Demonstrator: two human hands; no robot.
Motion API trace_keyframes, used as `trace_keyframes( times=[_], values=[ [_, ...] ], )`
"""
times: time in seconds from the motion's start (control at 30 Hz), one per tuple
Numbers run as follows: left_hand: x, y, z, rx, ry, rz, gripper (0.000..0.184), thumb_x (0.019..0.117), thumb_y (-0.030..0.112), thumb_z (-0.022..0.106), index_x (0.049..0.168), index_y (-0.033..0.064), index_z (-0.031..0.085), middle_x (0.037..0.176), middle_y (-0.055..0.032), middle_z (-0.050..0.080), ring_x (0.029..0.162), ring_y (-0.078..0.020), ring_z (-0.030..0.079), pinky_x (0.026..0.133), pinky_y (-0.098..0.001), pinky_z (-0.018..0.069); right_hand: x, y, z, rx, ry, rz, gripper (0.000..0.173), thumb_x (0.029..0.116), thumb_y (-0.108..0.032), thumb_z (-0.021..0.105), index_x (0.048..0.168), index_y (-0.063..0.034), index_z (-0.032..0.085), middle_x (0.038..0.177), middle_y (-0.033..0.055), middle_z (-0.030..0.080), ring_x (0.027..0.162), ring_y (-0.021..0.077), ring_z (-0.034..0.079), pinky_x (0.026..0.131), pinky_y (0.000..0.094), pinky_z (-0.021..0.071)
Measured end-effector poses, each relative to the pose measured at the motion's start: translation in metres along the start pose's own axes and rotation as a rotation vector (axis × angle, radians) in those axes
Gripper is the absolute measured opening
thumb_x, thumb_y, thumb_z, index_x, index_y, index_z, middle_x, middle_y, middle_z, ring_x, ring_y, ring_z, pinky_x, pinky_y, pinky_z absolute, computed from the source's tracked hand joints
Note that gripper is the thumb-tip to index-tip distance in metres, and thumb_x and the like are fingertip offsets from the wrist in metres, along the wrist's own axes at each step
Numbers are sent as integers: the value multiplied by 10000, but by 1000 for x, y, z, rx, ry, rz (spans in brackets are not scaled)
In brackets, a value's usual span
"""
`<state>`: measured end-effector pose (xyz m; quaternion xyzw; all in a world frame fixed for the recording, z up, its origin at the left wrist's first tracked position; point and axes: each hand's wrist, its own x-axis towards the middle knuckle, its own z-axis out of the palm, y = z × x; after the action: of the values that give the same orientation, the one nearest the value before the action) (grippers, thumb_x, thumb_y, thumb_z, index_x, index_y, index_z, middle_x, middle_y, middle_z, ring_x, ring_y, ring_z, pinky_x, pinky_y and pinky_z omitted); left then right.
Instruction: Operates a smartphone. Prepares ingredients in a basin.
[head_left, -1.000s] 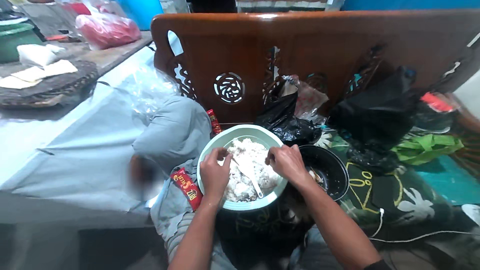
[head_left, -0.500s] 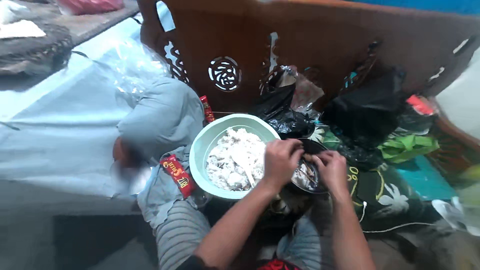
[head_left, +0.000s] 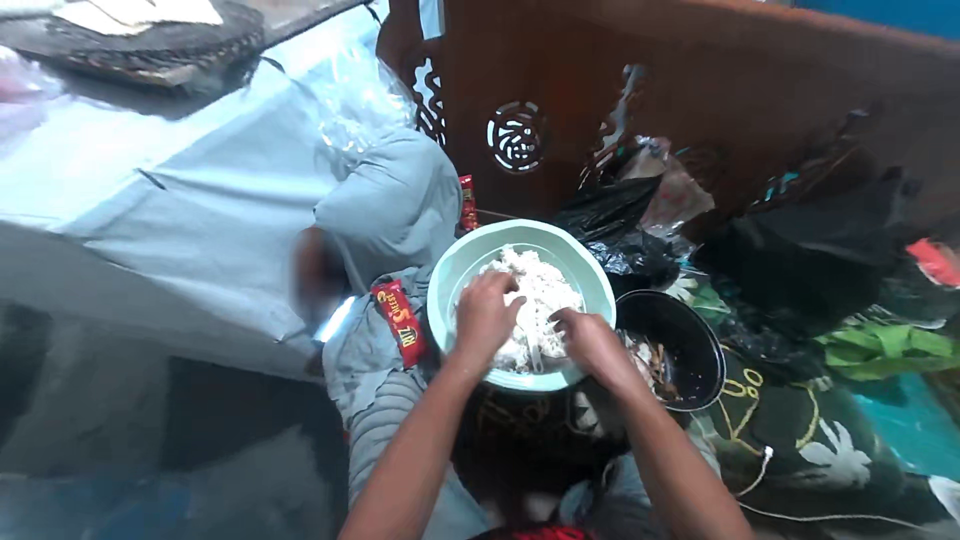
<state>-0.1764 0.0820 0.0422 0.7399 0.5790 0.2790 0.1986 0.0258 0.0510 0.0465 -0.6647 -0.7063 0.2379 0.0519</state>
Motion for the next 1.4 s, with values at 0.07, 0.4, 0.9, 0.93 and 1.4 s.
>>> trace_keyframes(
  times=[0.07,0.4,0.9,0.93,1.4],
  values=[
    [-2,-26,-22,43,85,-74,323,990,396,673,1125,109,734,1095,-92,716,1080,-289,665,971,-545,520,33,-13,2,-103,13,14,271,1023,-199,562,1240,-180,724,1155,109,743,1094,333,701,919,609,545],
    [-10,-122,-4,-102,683,-19,284,996,352,654,975,93,768,931,-36,693,848,-113,665,772,-301,579,193,12,-31,-275,402,-55,391,896,-269,795,1231,-104,680,1278,191,643,1197,433,607,893,639,534],
    [-37,-143,-60,-350,581,-327,363,1076,351,534,1136,47,722,1076,-112,711,931,-179,688,847,-401,574,-96,52,6,196,-305,-503,332,984,-2,567,1214,-133,768,1213,19,759,1155,172,712,1042,414,575],
    [-48,-143,-69,-326,513,-372,394,1078,388,522,1157,56,718,1074,-116,718,927,-198,690,849,-437,568,-114,58,18,100,-551,-440,314,1035,-114,572,1306,-151,727,1380,45,681,1356,238,588,1177,486,442],
    [-281,-124,-53,-312,-122,-853,1269,704,491,901,1652,134,136,1439,-254,557,1322,-376,570,1105,-588,446,-119,29,1,-242,-250,-469,330,1023,-442,570,936,-201,778,679,42,711,638,251,719,601,539,587]
  ],
)
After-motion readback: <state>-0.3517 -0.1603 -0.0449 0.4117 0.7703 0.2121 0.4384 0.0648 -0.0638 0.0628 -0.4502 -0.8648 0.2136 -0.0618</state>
